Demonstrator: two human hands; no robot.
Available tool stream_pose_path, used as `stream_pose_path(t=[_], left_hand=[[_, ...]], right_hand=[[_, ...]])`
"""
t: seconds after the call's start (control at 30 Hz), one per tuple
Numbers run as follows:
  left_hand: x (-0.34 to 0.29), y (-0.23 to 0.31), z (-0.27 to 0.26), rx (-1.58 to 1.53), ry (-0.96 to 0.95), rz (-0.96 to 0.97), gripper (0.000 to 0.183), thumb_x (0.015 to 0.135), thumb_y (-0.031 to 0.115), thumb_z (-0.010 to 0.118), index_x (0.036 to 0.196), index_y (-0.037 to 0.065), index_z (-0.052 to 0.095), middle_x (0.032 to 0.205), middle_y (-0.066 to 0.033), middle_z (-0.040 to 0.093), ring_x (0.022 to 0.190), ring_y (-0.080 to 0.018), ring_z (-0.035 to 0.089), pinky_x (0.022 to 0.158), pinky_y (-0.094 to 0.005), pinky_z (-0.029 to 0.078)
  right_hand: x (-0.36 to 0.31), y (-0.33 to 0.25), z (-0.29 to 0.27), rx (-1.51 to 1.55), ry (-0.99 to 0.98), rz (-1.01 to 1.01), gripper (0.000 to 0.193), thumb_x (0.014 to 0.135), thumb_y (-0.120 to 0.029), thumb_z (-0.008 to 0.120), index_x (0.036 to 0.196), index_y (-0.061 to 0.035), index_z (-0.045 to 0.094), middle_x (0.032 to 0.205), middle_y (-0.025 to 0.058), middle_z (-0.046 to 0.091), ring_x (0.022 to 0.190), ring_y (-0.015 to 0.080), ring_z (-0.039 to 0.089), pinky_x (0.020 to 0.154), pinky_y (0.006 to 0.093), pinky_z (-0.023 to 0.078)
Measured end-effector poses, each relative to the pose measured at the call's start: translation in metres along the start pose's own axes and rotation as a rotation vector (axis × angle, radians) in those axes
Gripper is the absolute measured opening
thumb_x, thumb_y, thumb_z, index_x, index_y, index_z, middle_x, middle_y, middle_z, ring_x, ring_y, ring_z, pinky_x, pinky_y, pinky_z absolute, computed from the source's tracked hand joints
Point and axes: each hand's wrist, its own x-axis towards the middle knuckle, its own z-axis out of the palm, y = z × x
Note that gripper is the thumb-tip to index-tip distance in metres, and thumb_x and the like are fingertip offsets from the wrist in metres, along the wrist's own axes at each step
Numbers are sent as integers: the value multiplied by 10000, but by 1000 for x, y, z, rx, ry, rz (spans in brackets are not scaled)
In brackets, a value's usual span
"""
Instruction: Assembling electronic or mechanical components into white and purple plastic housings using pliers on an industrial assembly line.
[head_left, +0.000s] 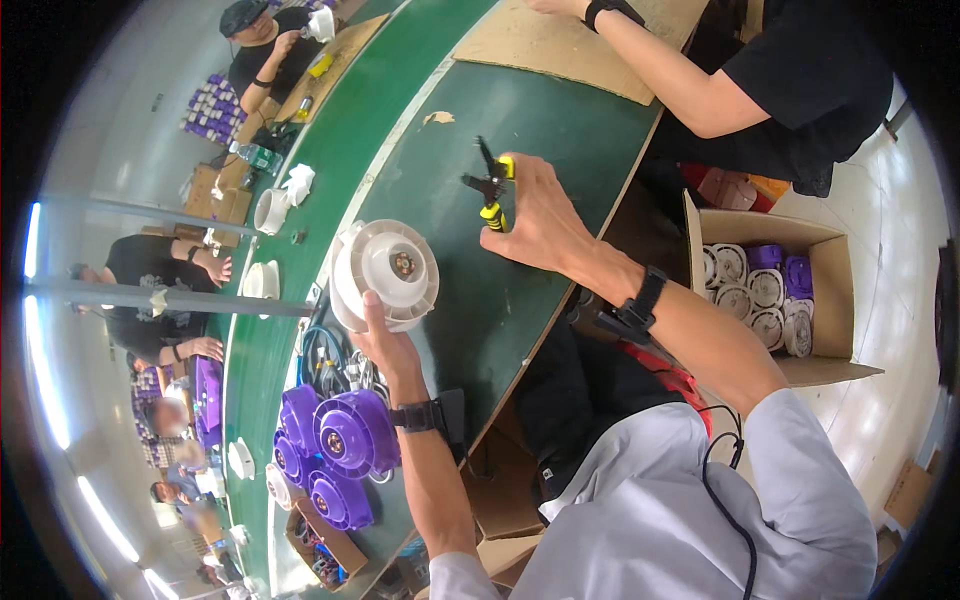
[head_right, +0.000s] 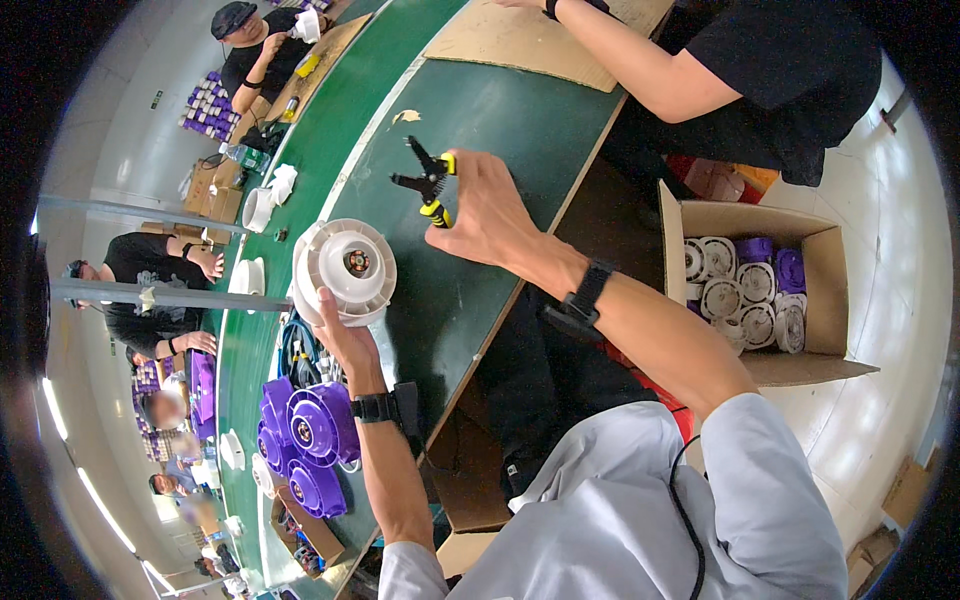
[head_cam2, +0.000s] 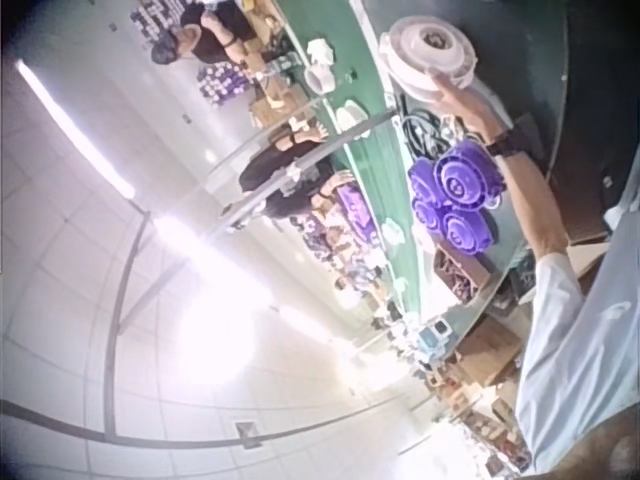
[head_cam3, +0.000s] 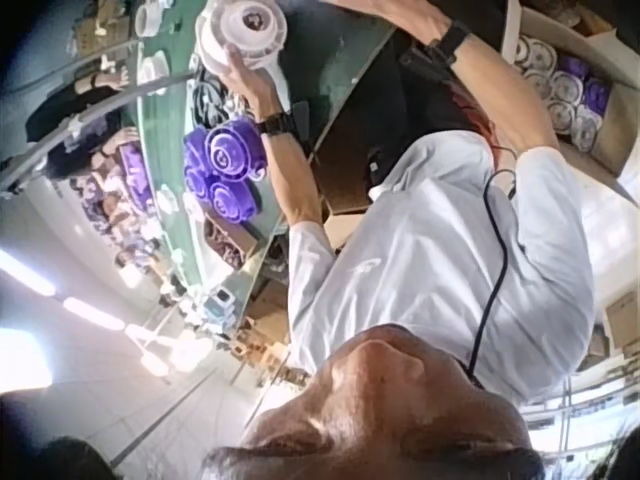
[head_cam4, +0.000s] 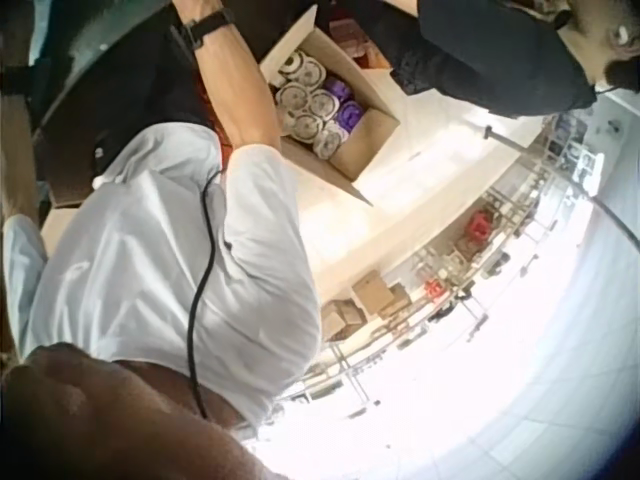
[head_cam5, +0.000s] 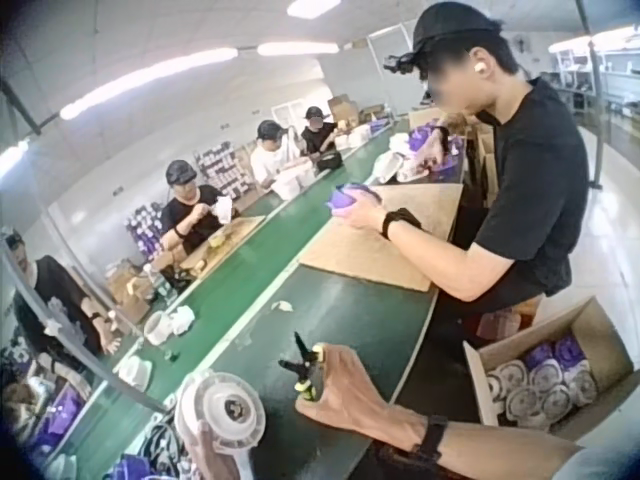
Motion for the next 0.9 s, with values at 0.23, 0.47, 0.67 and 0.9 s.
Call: stream_pose_path(t=[0.23,0.47,0.67,0.9], left_hand=[[-5,10,8,-8,-12,-4,609,939,264,662,1399,-37,403,1333,-142,541,1193,-232,564,990,-369,483],[-7,7,12,68,25,-4,587,887,224,713,1332,-82,483,1243,-145,591,1077,-204,599,902,-322,493],[-7,4,13,88,40,16,599,866,236,737,1308,-93,503,1204,-151,609,1047,-204,605,882,-315,490],[-7,1,9,129,-13,10,647,849,235,755,1333,-90,475,1240,-157,586,1078,-219,589,902,-336,484]], right_hand=[[22,-24,-2,38,-282,283,460,710,-185,668,1118,6,574,995,229,626,988,430,562,864,502,456],[13,-61,-24,-282,-715,186,554,640,-230,638,1149,-13,605,1015,285,610,1009,452,557,856,575,415],[16,-63,-27,-227,-858,312,517,647,-235,609,1076,52,628,1005,337,613,1021,478,556,852,585,424],[23,-66,-22,-217,-943,353,521,639,-227,590,1065,70,635,1034,375,613,1034,513,560,864,606,421]])
